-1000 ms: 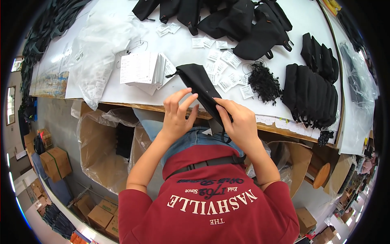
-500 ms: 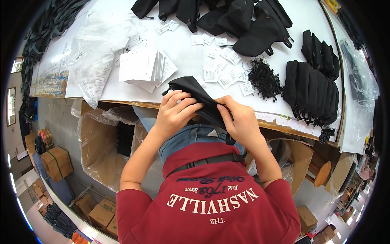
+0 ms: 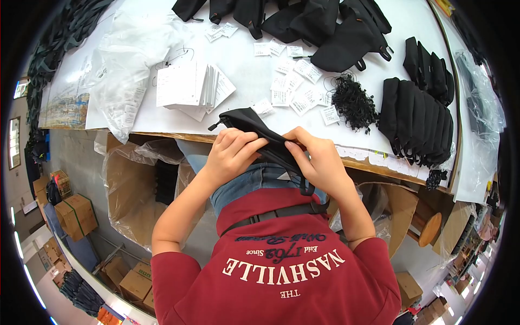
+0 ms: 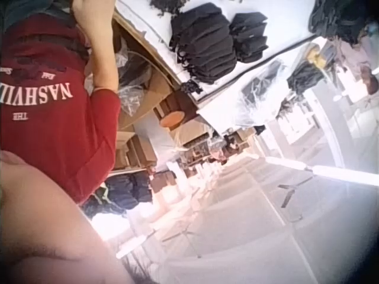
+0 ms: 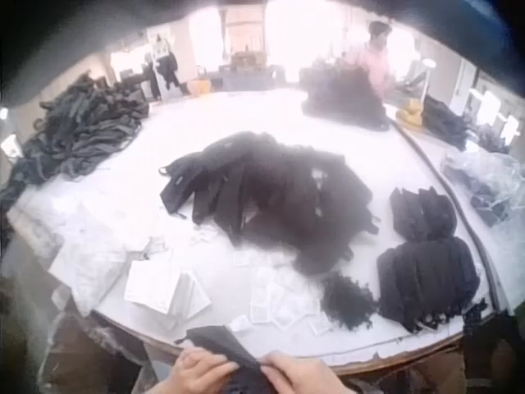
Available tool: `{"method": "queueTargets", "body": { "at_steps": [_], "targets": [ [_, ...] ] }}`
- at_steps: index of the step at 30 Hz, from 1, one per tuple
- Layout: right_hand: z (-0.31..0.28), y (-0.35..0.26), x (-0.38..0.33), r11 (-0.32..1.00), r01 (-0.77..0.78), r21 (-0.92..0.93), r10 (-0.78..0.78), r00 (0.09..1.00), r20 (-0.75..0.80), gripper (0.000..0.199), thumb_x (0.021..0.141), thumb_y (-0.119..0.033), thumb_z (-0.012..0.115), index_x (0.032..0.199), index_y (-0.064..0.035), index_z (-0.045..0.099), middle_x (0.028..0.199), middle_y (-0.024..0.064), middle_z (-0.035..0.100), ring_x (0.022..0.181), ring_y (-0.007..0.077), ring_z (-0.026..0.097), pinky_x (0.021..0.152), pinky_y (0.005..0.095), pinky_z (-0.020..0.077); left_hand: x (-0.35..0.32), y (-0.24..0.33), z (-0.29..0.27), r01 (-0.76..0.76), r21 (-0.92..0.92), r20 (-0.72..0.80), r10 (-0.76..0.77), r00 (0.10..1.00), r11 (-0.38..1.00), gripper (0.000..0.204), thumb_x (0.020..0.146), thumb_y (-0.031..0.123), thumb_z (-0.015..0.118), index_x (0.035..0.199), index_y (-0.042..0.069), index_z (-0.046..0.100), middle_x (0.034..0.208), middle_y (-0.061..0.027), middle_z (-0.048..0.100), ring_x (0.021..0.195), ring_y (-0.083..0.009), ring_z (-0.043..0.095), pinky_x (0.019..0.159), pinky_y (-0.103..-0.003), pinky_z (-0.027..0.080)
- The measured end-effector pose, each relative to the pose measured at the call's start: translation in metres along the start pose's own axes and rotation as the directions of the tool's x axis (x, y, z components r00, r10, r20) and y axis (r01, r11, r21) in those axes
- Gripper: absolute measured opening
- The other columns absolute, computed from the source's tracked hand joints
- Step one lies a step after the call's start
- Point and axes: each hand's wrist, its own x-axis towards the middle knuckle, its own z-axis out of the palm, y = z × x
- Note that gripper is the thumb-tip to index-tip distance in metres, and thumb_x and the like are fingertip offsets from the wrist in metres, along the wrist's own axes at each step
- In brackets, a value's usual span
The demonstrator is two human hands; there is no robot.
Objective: Attaching a tag and inserting a silica gel packet into black pouches at a manufacturing workstation.
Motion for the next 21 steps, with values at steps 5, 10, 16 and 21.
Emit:
{"method": "queueTargets", "body": {
  "at_steps": [5, 10, 16, 21],
  "targets": [
    [0.003, 0.001, -0.001, 0.995, -0.034, 0.09, 0.038, 0.998, -0.043, 0.008, 0.09, -0.009, 0.056, 0.095, -0.0023, 0.057, 0.071, 0.0172, 0.062, 0.063, 0.0356, 0.061, 0.056, 0.0375, 0.0458, -0.016, -0.005, 0.004, -0.026, 0.013, -0.103, 0.027, 0.994, 1.0, 0.028, 0.066, 0.01, 0.072, 0.093, 0.01, 0.064, 0.094, -0.0005, 0.058, 0.083, -0.0195, 0.054, 0.074, -0.033, 0.045],
    [0.004, 0.004, -0.001, 0.994, -0.038, 0.107, 0.043, 0.998, -0.053, 0.009, 0.09, -0.008, 0.055, 0.096, -0.0011, 0.057, 0.074, 0.0179, 0.063, 0.066, 0.0352, 0.062, 0.058, 0.036, 0.0467, -0.013, -0.003, 0.0, -0.047, 0.064, -0.061, 0.051, 0.997, 0.997, 0.028, 0.064, 0.008, 0.071, 0.091, 0.01, 0.063, 0.093, -0.0002, 0.059, 0.082, -0.0186, 0.054, 0.071, -0.031, 0.046],
    [0.002, 0.006, -0.004, 0.993, -0.062, 0.097, 0.067, 0.997, -0.049, 0.01, 0.091, -0.008, 0.055, 0.097, -0.0014, 0.058, 0.075, 0.0186, 0.064, 0.069, 0.0352, 0.064, 0.059, 0.0354, 0.0476, -0.012, -0.001, 0.0, -0.052, 0.013, 0.018, 0.052, 0.999, 0.999, 0.027, 0.064, 0.007, 0.07, 0.089, 0.01, 0.063, 0.098, 0.0001, 0.061, 0.084, -0.018, 0.055, 0.073, -0.03, 0.046],
    [-0.002, 0.005, -0.004, 0.99, -0.091, 0.105, 0.096, 0.995, -0.043, 0.01, 0.091, -0.008, 0.055, 0.098, -0.0012, 0.058, 0.077, 0.0187, 0.064, 0.071, 0.0342, 0.065, 0.062, 0.0348, 0.0489, -0.005, 0.004, -0.002, -0.008, -0.004, -0.02, 0.008, 1.0, 1.0, 0.033, 0.054, 0.001, 0.069, 0.085, 0.008, 0.063, 0.095, -0.0013, 0.064, 0.083, -0.0199, 0.056, 0.073, -0.032, 0.045]
  ]
}}
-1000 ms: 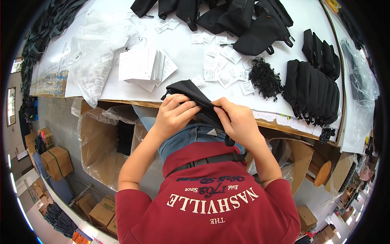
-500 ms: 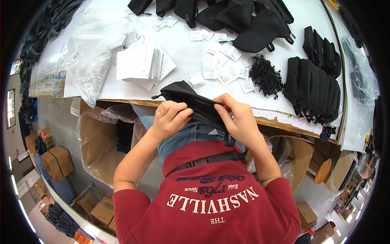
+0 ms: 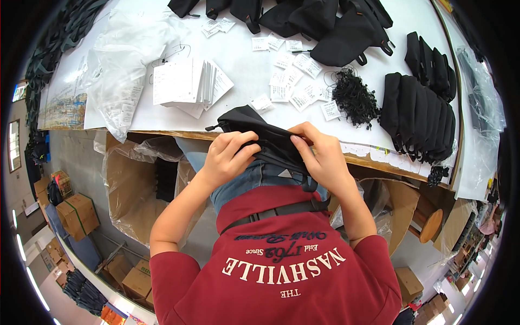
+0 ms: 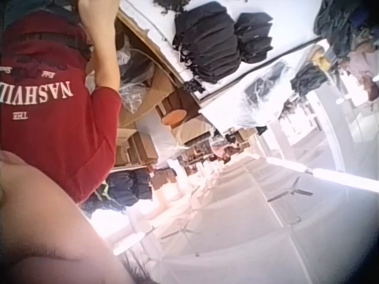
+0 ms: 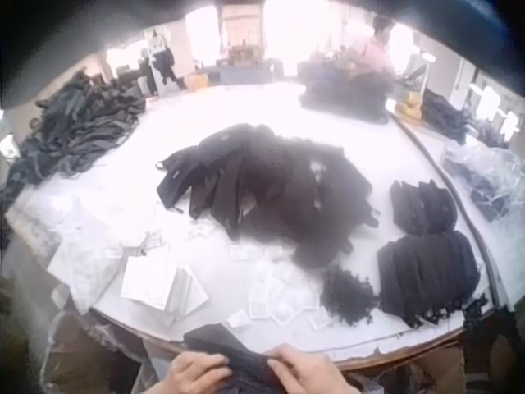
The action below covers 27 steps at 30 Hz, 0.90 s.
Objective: Attaching a tag and inserting a silica gel packet into black pouches at a manufacturing workstation.
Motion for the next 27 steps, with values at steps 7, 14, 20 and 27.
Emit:
{"method": "queueTargets", "body": {
  "at_steps": [7, 14, 20, 27],
  "targets": [
    [0.0, 0.005, -0.004, 0.999, -0.029, 0.021, 0.029, 1.0, 0.005, 0.01, 0.091, -0.008, 0.056, 0.098, -0.0007, 0.059, 0.08, 0.0183, 0.065, 0.076, 0.0327, 0.066, 0.067, 0.033, 0.0504, -0.001, -0.001, 0.002, -0.048, -0.02, 0.056, 0.049, 0.997, 0.999, 0.024, 0.065, 0.005, 0.069, 0.087, 0.008, 0.061, 0.098, -0.0011, 0.062, 0.086, -0.0185, 0.058, 0.073, -0.03, 0.047],
    [0.003, 0.012, -0.007, 1.0, -0.02, 0.014, 0.019, 1.0, 0.015, 0.01, 0.091, -0.008, 0.056, 0.098, -0.0005, 0.059, 0.08, 0.0181, 0.065, 0.076, 0.0325, 0.066, 0.066, 0.0331, 0.0501, 0.004, 0.001, 0.003, 0.005, -0.061, 0.115, 0.002, 0.993, 0.998, 0.031, 0.065, 0.007, 0.069, 0.095, 0.008, 0.064, 0.09, -0.0011, 0.061, 0.076, -0.0177, 0.055, 0.067, -0.03, 0.046],
    [0.005, 0.013, -0.007, 1.0, -0.019, 0.002, 0.019, 1.0, 0.013, 0.011, 0.091, -0.008, 0.056, 0.098, -0.0009, 0.059, 0.079, 0.0176, 0.065, 0.074, 0.0323, 0.066, 0.066, 0.0334, 0.0501, 0.001, -0.001, 0.006, -0.011, -0.075, 0.121, 0.02, 0.992, 0.997, 0.031, 0.064, 0.006, 0.069, 0.094, 0.007, 0.064, 0.09, -0.0016, 0.061, 0.074, -0.0169, 0.054, 0.064, -0.029, 0.044],
    [0.005, 0.013, -0.006, 0.997, -0.058, -0.049, 0.053, 0.995, -0.083, 0.011, 0.09, -0.008, 0.057, 0.098, -0.0018, 0.062, 0.08, 0.0157, 0.066, 0.072, 0.0311, 0.065, 0.065, 0.0324, 0.0497, 0.011, 0.006, -0.002, 0.055, -0.188, 0.269, -0.002, 0.963, 0.981, 0.025, 0.065, 0.003, 0.065, 0.089, 0.004, 0.059, 0.092, -0.0048, 0.062, 0.082, -0.0206, 0.057, 0.071, -0.032, 0.045]
  ]
}}
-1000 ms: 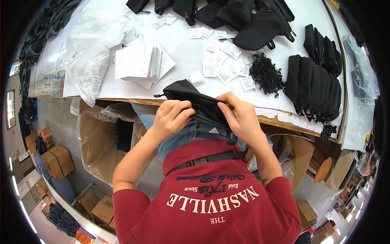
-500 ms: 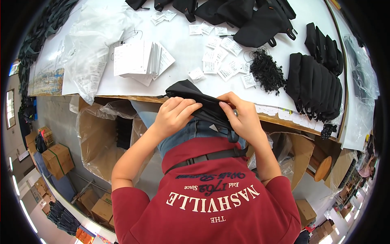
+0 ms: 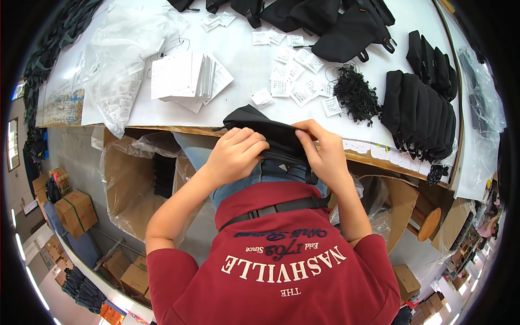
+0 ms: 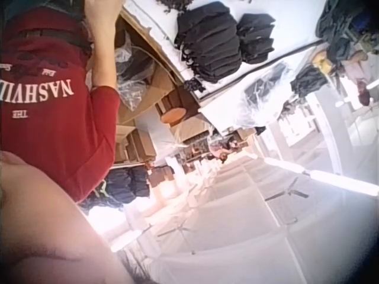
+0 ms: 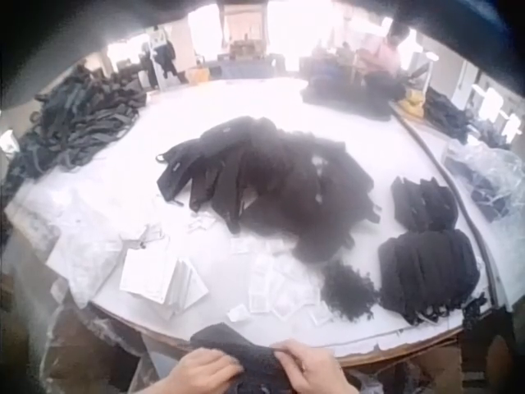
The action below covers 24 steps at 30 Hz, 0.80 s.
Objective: Attaching a tag and inserting a silica gel packet into black pouches at a manufacturing workstation.
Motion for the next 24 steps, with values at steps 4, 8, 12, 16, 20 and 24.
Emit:
{"method": "queueTargets", "body": {
  "at_steps": [4, 8, 12, 16, 20, 24],
  "targets": [
    [0.004, 0.006, 0.007, 0.981, 0.143, -0.129, -0.165, 0.969, -0.186, 0.013, 0.088, -0.002, 0.058, 0.1, -0.0007, 0.065, 0.084, 0.0128, 0.067, 0.075, 0.0198, 0.066, 0.069, 0.0277, 0.0499, 0.001, 0.015, -0.004, 0.039, 0.083, 0.153, -0.052, 0.987, 0.996, 0.031, 0.061, 0.002, 0.063, 0.09, 0.002, 0.053, 0.096, -0.0104, 0.063, 0.09, -0.0268, 0.06, 0.078, -0.037, 0.047],
    [0.008, -0.003, 0.008, 0.988, 0.142, -0.062, -0.15, 0.978, -0.144, 0.014, 0.088, -0.001, 0.059, 0.099, -0.0012, 0.067, 0.087, 0.0128, 0.068, 0.077, 0.021, 0.067, 0.07, 0.0279, 0.0502, 0.009, 0.021, -0.014, 0.148, 0.105, 0.425, -0.179, 0.887, 0.983, 0.032, 0.065, 0.003, 0.063, 0.095, 0.0, 0.054, 0.099, -0.0121, 0.062, 0.092, -0.0288, 0.06, 0.08, -0.038, 0.047],
    [0.01, -0.009, 0.013, 0.978, 0.206, -0.043, -0.208, 0.977, -0.045, 0.013, 0.087, -0.001, 0.06, 0.098, -0.0012, 0.067, 0.087, 0.013, 0.068, 0.076, 0.0235, 0.067, 0.069, 0.0277, 0.0505, 0.006, 0.018, -0.008, 0.216, 0.126, 0.382, -0.248, 0.89, 0.968, 0.033, 0.073, 0.002, 0.056, 0.106, 0.001, 0.06, 0.105, -0.0159, 0.058, 0.102, -0.0295, 0.055, 0.088, -0.037, 0.044],
    [0.007, -0.006, 0.018, 0.993, 0.116, 0.014, -0.117, 0.992, 0.054, 0.017, 0.087, -0.004, 0.061, 0.102, -0.0026, 0.066, 0.096, 0.0144, 0.068, 0.087, 0.0258, 0.066, 0.078, 0.0298, 0.05, 0.004, 0.011, -0.001, 0.153, 0.273, 0.256, -0.226, 0.94, 0.95, 0.039, 0.076, 0.004, 0.055, 0.114, 0.006, 0.063, 0.118, -0.0174, 0.052, 0.117, -0.0331, 0.045, 0.1, -0.042, 0.037],
    [-0.004, 0.016, 0.016, 0.983, 0.183, 0.025, -0.185, 0.977, 0.106, 0.039, 0.084, -0.016, 0.068, 0.12, -0.0043, 0.059, 0.12, 0.0169, 0.06, 0.113, 0.0299, 0.056, 0.098, 0.0346, 0.0409, 0.008, 0.003, 0.003, 0.183, 0.255, 0.258, -0.249, 0.934, 0.95, 0.038, 0.076, 0.003, 0.056, 0.113, 0.007, 0.064, 0.12, -0.0184, 0.051, 0.119, -0.0349, 0.043, 0.102, -0.044, 0.034],
    [-0.028, 0.038, -0.012, 0.998, 0.058, 0.03, -0.063, 0.975, 0.212, 0.078, 0.073, -0.038, 0.077, 0.135, -0.0039, 0.044, 0.143, 0.0179, 0.037, 0.133, 0.034, 0.033, 0.11, 0.04, 0.0275, 0.022, -0.002, -0.004, 0.221, 0.187, 0.216, -0.26, 0.941, 0.957, 0.034, 0.075, 0.002, 0.059, 0.109, 0.006, 0.063, 0.109, -0.0162, 0.055, 0.107, -0.0323, 0.051, 0.094, -0.042, 0.04]
  ]
}}
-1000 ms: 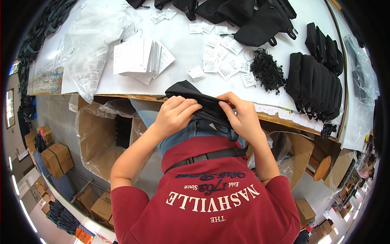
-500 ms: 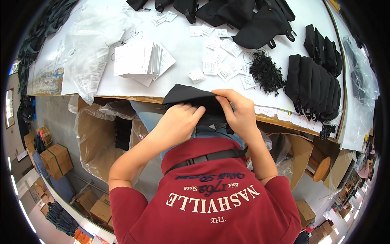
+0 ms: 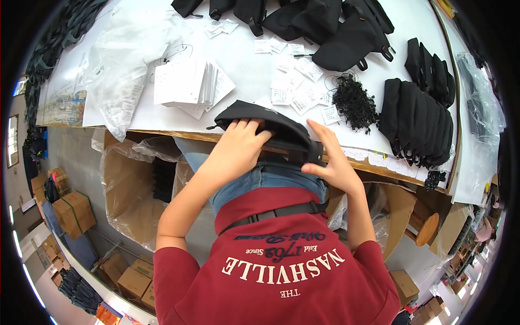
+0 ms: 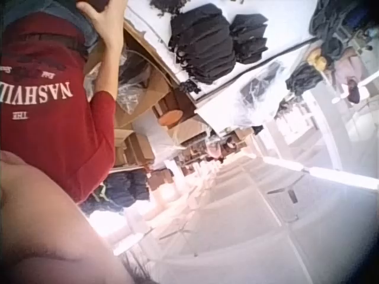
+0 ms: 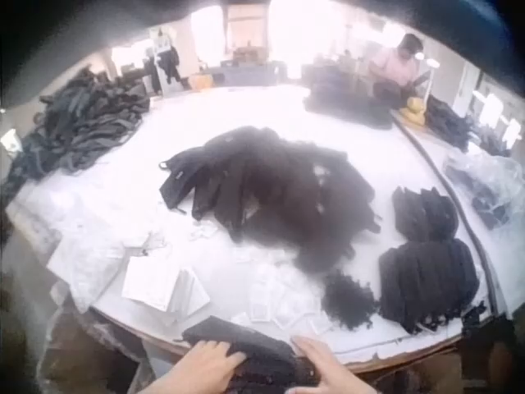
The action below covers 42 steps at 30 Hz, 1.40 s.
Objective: Attaching a tag and inserting a silica gel packet into black pouches at a manufacturing workstation.
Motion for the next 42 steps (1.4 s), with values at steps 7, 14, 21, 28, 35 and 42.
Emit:
{"method": "queueTargets", "body": {
  "at_steps": [7, 14, 21, 28, 35, 42],
  "targets": [
    [0.013, 0.008, -0.01, 0.985, -0.059, -0.162, 0.063, 0.998, 0.018, 0.059, 0.073, -0.03, 0.078, 0.122, -0.0051, 0.06, 0.124, 0.0144, 0.05, 0.109, 0.0253, 0.047, 0.094, 0.0331, 0.0377, 0.013, 0.003, -0.024, 0.022, -0.337, -0.026, -0.033, 0.999, 0.941, 0.018, 0.086, 0.01, 0.058, 0.103, 0.004, 0.059, 0.085, -0.0132, 0.058, 0.083, -0.0316, 0.058, 0.072, -0.038, 0.046],
    [-0.014, -0.013, -0.016, 0.703, -0.15, 0.695, 0.284, 0.955, -0.081, 0.056, 0.087, -0.013, 0.067, 0.137, -0.0072, 0.042, 0.089, 0.0054, 0.066, 0.073, 0.0095, 0.058, 0.066, 0.0206, 0.0449, -0.014, -0.012, -0.041, 0.325, -0.417, 0.082, -0.321, 0.944, 0.849, 0.023, 0.088, 0.02, 0.061, 0.102, 0.002, 0.057, 0.08, -0.0176, 0.062, 0.073, -0.0356, 0.059, 0.066, -0.038, 0.046],
    [-0.029, 0.028, -0.018, 0.297, 0.122, 0.947, 0.026, 0.99, -0.135, 0.042, 0.093, -0.044, 0.053, 0.112, -0.0065, 0.052, 0.086, 0.016, 0.062, 0.066, 0.0241, 0.061, 0.051, 0.0276, 0.0445, -0.033, -0.004, -0.039, 0.432, -0.529, 0.334, -0.288, 0.897, 0.73, 0.026, 0.087, 0.025, 0.065, 0.095, 0.002, 0.056, 0.069, -0.019, 0.059, 0.064, -0.0359, 0.058, 0.059, -0.037, 0.043],
    [-0.038, 0.033, 0.024, 0.437, 0.378, 0.816, 0.209, 0.84, -0.501, 0.035, 0.096, -0.036, 0.053, 0.11, -0.005, 0.06, 0.083, 0.0049, 0.063, 0.067, 0.0121, 0.055, 0.057, 0.0238, 0.0427, -0.031, 0.012, -0.042, 0.297, -0.574, 0.319, -0.125, 0.939, 0.764, 0.029, 0.086, 0.028, 0.066, 0.094, 0.003, 0.054, 0.072, -0.0185, 0.059, 0.069, -0.0373, 0.059, 0.059, -0.04, 0.044],
    [-0.018, 0.007, 0.071, 0.49, 0.465, 0.737, 0.493, 0.55, -0.674, 0.015, 0.092, -0.019, 0.061, 0.084, -0.0072, 0.056, 0.068, 0.0004, 0.056, 0.049, 0.0061, 0.043, 0.043, 0.0204, 0.0319, -0.02, 0.024, -0.03, 0.221, -0.568, 0.341, -0.018, 0.94, 0.793, 0.025, 0.086, 0.026, 0.065, 0.092, 0.004, 0.053, 0.073, -0.0172, 0.06, 0.073, -0.0368, 0.059, 0.062, -0.042, 0.044],
    [-0.027, 0.003, 0.064, 0.744, 0.156, 0.65, 0.365, 0.72, -0.591, 0.029, 0.085, -0.022, 0.073, 0.066, -0.0093, 0.053, 0.057, -0.0076, 0.047, 0.048, 0.0011, 0.034, 0.043, 0.0206, 0.0238, -0.009, 0.021, -0.035, 0.145, -0.474, 0.307, 0.009, 0.952, 0.869, 0.021, 0.085, 0.022, 0.065, 0.093, 0.005, 0.055, 0.077, -0.0137, 0.059, 0.077, -0.0327, 0.058, 0.067, -0.041, 0.045]
  ]
}}
